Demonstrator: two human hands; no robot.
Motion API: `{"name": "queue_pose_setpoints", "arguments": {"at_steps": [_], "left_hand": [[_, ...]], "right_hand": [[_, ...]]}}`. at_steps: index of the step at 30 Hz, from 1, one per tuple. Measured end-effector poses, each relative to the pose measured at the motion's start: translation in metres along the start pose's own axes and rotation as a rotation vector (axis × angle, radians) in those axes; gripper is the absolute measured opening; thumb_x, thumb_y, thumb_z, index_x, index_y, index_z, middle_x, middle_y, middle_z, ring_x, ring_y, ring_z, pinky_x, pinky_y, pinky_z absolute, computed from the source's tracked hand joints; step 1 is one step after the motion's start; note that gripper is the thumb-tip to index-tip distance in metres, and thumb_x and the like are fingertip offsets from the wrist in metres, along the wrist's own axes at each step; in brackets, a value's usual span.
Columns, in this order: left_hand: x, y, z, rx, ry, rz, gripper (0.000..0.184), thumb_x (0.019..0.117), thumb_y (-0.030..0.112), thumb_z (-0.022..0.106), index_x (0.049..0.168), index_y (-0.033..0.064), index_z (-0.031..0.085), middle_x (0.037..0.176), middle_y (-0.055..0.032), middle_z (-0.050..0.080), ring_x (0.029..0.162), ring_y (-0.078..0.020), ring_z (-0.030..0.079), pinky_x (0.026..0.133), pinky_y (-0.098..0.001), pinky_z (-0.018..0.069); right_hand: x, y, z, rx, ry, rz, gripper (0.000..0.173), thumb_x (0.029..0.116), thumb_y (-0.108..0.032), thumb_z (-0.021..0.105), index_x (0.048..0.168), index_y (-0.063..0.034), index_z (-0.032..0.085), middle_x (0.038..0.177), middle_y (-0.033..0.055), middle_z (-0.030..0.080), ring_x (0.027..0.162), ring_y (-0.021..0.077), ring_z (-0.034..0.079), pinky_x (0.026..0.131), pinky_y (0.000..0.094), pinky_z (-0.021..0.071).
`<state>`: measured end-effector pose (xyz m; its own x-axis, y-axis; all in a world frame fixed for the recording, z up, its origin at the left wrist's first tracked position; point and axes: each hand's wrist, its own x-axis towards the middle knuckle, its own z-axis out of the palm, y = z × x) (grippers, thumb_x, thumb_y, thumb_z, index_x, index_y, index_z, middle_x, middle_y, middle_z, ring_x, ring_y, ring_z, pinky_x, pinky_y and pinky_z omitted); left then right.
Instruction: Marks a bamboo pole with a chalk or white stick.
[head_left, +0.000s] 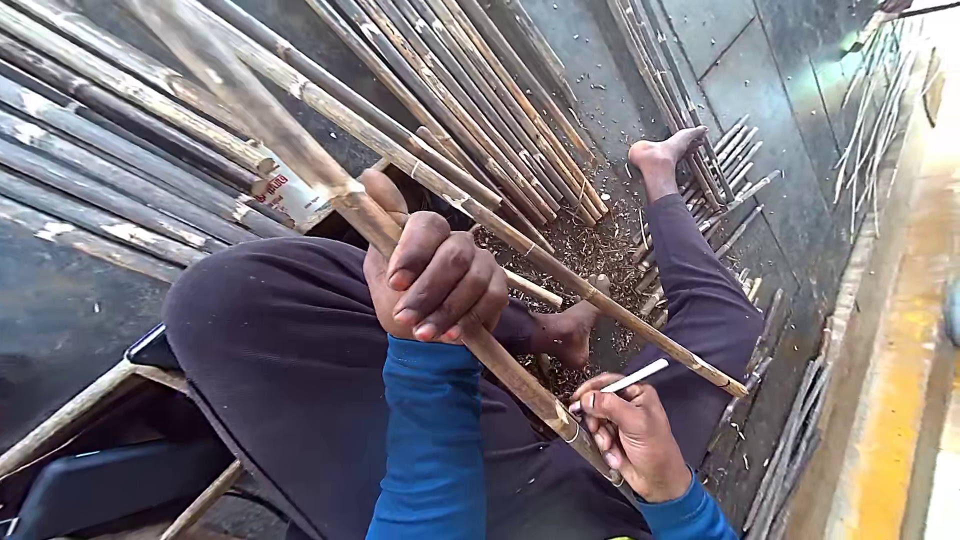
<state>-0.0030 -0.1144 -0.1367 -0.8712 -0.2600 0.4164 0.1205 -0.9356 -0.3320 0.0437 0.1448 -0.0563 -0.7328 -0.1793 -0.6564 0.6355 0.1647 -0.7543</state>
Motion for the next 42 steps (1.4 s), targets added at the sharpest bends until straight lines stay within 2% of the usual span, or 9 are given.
{"name": "queue_pose_setpoints", "arguments": {"at_steps": [4, 9, 15, 20, 24, 27, 32, 38, 42], "left_hand": [[0.004, 0.004, -0.004, 0.192, 0.154, 0.149, 0.089, 0.0923, 0.085, 0.016, 0.082, 0.0068, 0.058, 0.049, -0.0029, 0.045, 0.039, -0.0166, 0.048, 0.041, -0.0318, 0.0461], [0.014, -0.005, -0.008, 0.574, 0.598, 0.305, 0.055, 0.1098, 0.053, 0.033, 0.077, 0.0155, 0.055, 0.047, 0.0059, 0.039, 0.035, -0.0086, 0.042, 0.036, -0.0241, 0.0422], [0.022, -0.015, -0.003, 0.794, 0.747, 0.289, 0.039, 0.1113, 0.045, 0.038, 0.089, 0.0186, 0.055, 0.05, 0.009, 0.042, 0.039, -0.0054, 0.045, 0.043, -0.0222, 0.0481], [0.021, -0.017, -0.017, 1.013, 1.014, 0.16, 0.034, 0.1095, 0.046, 0.044, 0.092, 0.0196, 0.057, 0.062, 0.0074, 0.052, 0.053, -0.0074, 0.056, 0.056, -0.0252, 0.0555], [0.014, -0.014, -0.034, 1.022, 1.113, 0.095, 0.055, 0.1079, 0.062, 0.022, 0.095, 0.0195, 0.054, 0.066, 0.005, 0.054, 0.057, -0.0108, 0.058, 0.057, -0.0309, 0.0561], [0.013, -0.027, -0.033, 1.044, 1.229, 0.18, 0.059, 0.1079, 0.062, 0.011, 0.086, 0.0192, 0.045, 0.053, 0.0065, 0.037, 0.041, -0.0079, 0.041, 0.041, -0.0248, 0.0425], [0.007, -0.03, -0.03, 0.95, 1.142, 0.276, 0.059, 0.1092, 0.05, 0.007, 0.073, 0.0151, 0.039, 0.046, 0.0045, 0.029, 0.035, -0.0077, 0.032, 0.036, -0.0226, 0.0345], [0.003, -0.016, -0.022, 0.905, 1.005, 0.326, 0.072, 0.1025, 0.067, -0.002, 0.069, 0.0174, 0.038, 0.043, 0.0052, 0.031, 0.033, -0.0077, 0.034, 0.035, -0.0236, 0.0363], [0.002, -0.003, -0.032, 0.881, 0.946, 0.327, 0.073, 0.1025, 0.065, -0.003, 0.066, 0.0155, 0.037, 0.044, 0.0019, 0.032, 0.036, -0.0139, 0.038, 0.039, -0.0313, 0.0425]], "right_hand": [[0.007, 0.019, -0.037, -0.08, -0.016, -0.189, 0.027, 0.1049, -0.015, 0.056, 0.12, 0.0045, 0.068, 0.09, 0.0217, 0.073, 0.074, 0.0279, 0.073, 0.067, 0.0425, 0.0638], [-0.035, 0.017, -0.03, -0.524, -0.097, -0.252, 0.035, 0.111, -0.026, 0.048, 0.131, -0.0035, 0.064, 0.076, 0.0062, 0.071, 0.049, 0.0135, 0.061, 0.037, 0.0287, 0.0502], [-0.076, -0.014, -0.04, -0.878, 0.091, -0.464, 0.035, 0.1093, -0.028, 0.052, 0.13, -0.0035, 0.066, 0.078, 0.0039, 0.073, 0.057, 0.0112, 0.067, 0.049, 0.0317, 0.0585], [-0.132, 0.017, -0.191, -1.196, 0.292, -0.664, 0.036, 0.1073, -0.031, 0.054, 0.133, -0.0095, 0.067, 0.114, 0.0091, 0.075, 0.1, 0.0132, 0.073, 0.088, 0.0331, 0.0619], [-0.201, 0.073, -0.355, -1.004, 0.9, -0.444, 0.042, 0.1047, -0.035, 0.051, 0.123, -0.0016, 0.069, 0.089, 0.0081, 0.072, 0.06, 0.0114, 0.064, 0.054, 0.0323, 0.0575], [-0.22, 0.09, -0.39, -0.84, 1.267, -0.244, 0.043, 0.1089, -0.033, 0.048, 0.131, 0.0003, 0.063, 0.092, 0.0142, 0.07, 0.058, 0.0178, 0.064, 0.052, 0.0377, 0.0575], [-0.157, 0.079, -0.329, -0.708, 1.112, -0.329, 0.033, 0.1023, -0.021, 0.058, 0.127, -0.0017, 0.068, 0.096, 0.0122, 0.074, 0.072, 0.0196, 0.072, 0.064, 0.0393, 0.0636], [-0.084, 0.041, -0.19, -0.421, 0.418, -0.6, 0.02, 0.0956, -0.017, 0.067, 0.111, -0.0078, 0.077, 0.085, 0.0062, 0.074, 0.062, 0.0174, 0.067, 0.055, 0.0356, 0.0611], [-0.051, 0.051, -0.187, -0.46, 0.353, -0.663, 0.016, 0.0894, -0.006, 0.067, 0.101, -0.0054, 0.077, 0.088, 0.0034, 0.073, 0.065, 0.0112, 0.066, 0.058, 0.0294, 0.0594]]}}
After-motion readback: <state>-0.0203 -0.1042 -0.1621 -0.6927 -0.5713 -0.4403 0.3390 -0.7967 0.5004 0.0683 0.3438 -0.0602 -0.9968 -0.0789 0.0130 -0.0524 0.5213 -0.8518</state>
